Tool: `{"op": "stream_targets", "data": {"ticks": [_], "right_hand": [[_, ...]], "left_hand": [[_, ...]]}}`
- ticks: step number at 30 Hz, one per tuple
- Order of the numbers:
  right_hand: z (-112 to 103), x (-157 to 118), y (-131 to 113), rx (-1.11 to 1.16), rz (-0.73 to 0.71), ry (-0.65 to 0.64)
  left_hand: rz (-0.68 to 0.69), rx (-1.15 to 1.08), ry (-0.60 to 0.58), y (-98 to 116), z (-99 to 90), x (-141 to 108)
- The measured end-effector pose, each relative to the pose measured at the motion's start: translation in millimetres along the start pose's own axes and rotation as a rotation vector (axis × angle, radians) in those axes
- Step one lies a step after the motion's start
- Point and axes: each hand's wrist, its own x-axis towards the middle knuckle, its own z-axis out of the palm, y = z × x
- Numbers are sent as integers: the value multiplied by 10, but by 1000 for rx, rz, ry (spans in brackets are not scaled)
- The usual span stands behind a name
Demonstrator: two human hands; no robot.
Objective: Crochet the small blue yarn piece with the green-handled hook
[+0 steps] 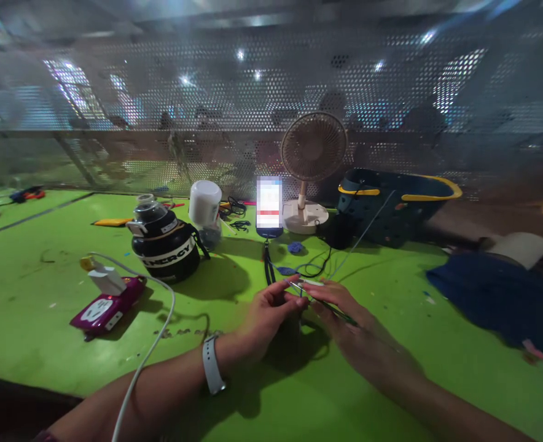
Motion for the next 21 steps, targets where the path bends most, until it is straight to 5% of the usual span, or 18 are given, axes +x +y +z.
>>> {"op": "stream_targets", "data": {"ticks": [11, 15, 21], "right_hand": [[-26, -19, 49, 65, 9, 23], [19, -34, 40, -84, -65, 46], [45, -58, 122, -211, -315, 48]], "left_hand": [[17, -5, -37, 58, 15, -31], [83, 51, 7, 43, 19, -14], [-25, -55, -97, 16, -22, -10]]}}
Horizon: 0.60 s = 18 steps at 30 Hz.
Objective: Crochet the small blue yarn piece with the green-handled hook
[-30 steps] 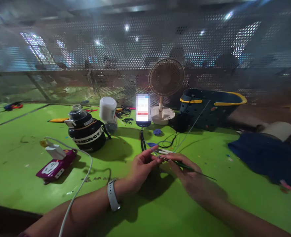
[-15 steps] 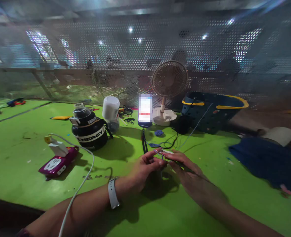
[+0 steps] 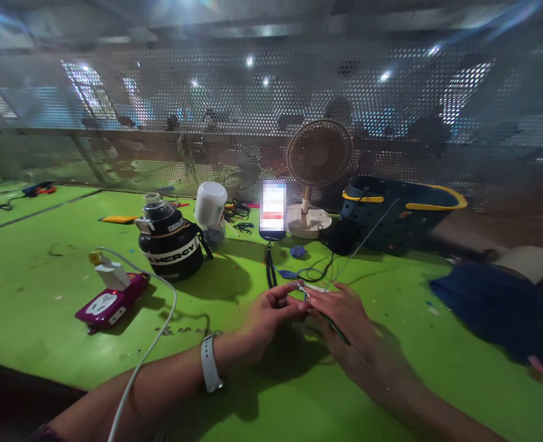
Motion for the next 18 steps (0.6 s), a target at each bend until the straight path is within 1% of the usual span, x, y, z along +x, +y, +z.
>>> {"op": "stream_targets", "data": {"ticks": [3, 6, 8, 10, 13, 18], "right_hand": [[-27, -7, 65, 54, -46, -45], [-46, 8, 130, 162, -32, -8], [-50, 25, 166, 225, -40, 49], [-58, 41, 189, 284, -36, 75], [-93, 58, 200, 381, 11, 76], [-164, 46, 221, 470, 151, 50]], "left_hand": [[-84, -14, -114, 32, -30, -5], [-166, -27, -173, 102, -50, -5], [-200, -56, -187, 160, -54, -6], [-222, -90, -196, 217, -50, -9], [-246, -96, -190, 290, -41, -12], [-254, -58, -181, 351, -70, 1]]}}
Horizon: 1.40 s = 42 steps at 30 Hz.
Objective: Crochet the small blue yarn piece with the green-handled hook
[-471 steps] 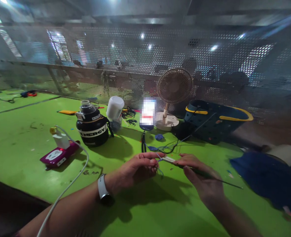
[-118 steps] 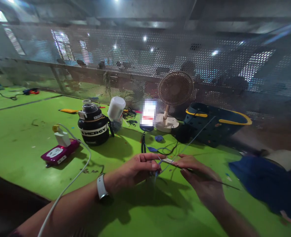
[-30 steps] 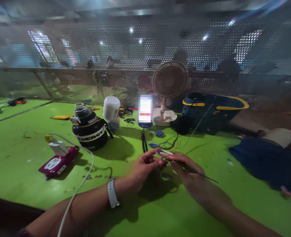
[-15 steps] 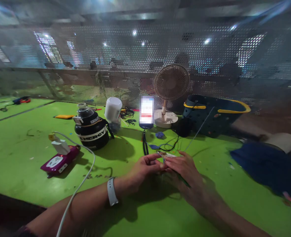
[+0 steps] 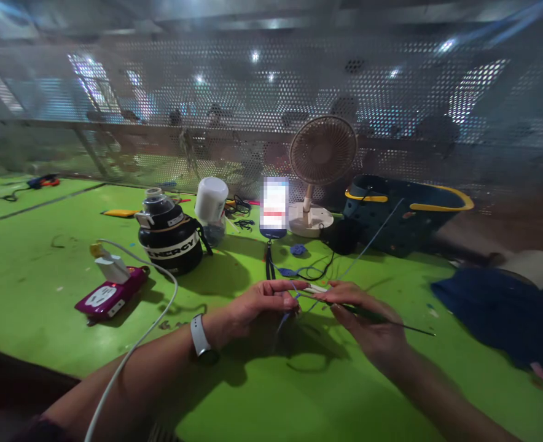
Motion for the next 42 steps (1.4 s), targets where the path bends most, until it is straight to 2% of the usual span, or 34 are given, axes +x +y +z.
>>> {"op": "stream_targets", "data": {"ticks": [4, 11, 14, 17, 20, 25, 30, 33, 37, 42], "right_hand": [[-21, -10, 20, 94, 155, 30], [107, -11, 37, 613, 650, 79], [166, -5, 6, 769, 829, 142], [180, 9, -11, 788, 892, 230], [172, -12, 8, 681, 788, 251], [186, -135, 2, 355, 579, 158], [205, -147, -82, 32, 139, 23], [210, -123, -94, -107, -67, 14], [215, -114, -85, -178, -137, 9], [191, -130, -69, -108, -86, 10]], "left_hand": [[-12, 10, -15, 3, -23, 2], [75, 77, 12, -79, 10, 8], [110, 106, 6, -117, 9, 17], [163, 115, 23, -120, -2, 29], [190, 131, 44, -101, -6, 33], [196, 140, 32, -126, 19, 20], [243, 135, 59, -222, 72, 23], [269, 140, 102, -255, 96, 29], [298, 158, 102, -265, 97, 37], [297, 136, 90, -256, 69, 39]]}}
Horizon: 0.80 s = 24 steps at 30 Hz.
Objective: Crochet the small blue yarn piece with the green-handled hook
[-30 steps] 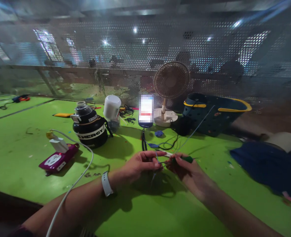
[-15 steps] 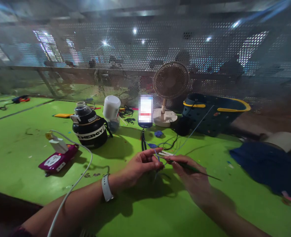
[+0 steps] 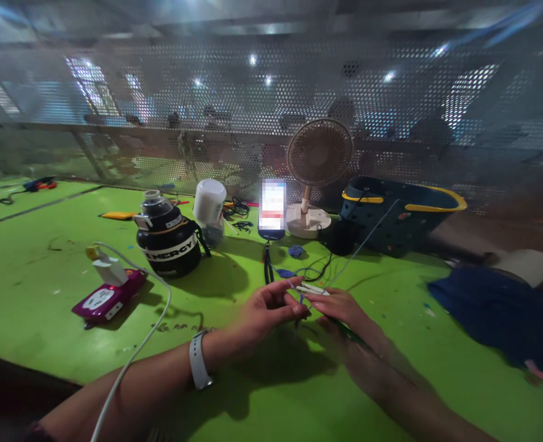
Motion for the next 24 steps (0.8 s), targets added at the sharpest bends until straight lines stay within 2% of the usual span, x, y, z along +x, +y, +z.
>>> {"op": "stream_targets", "data": {"ticks": [4, 11, 16, 24], "right_hand": [[-26, -32, 5, 96, 130, -8], [16, -18, -47, 284, 383, 153], [10, -5, -35, 369, 548, 170], [-15, 1, -1, 370, 569, 174]], "left_hand": [[5, -1, -9, 12, -24, 3], [-23, -89, -10, 49, -28, 10], [-92, -110, -3, 104, -18, -9], [-167, -186, -14, 193, 18, -33]]}}
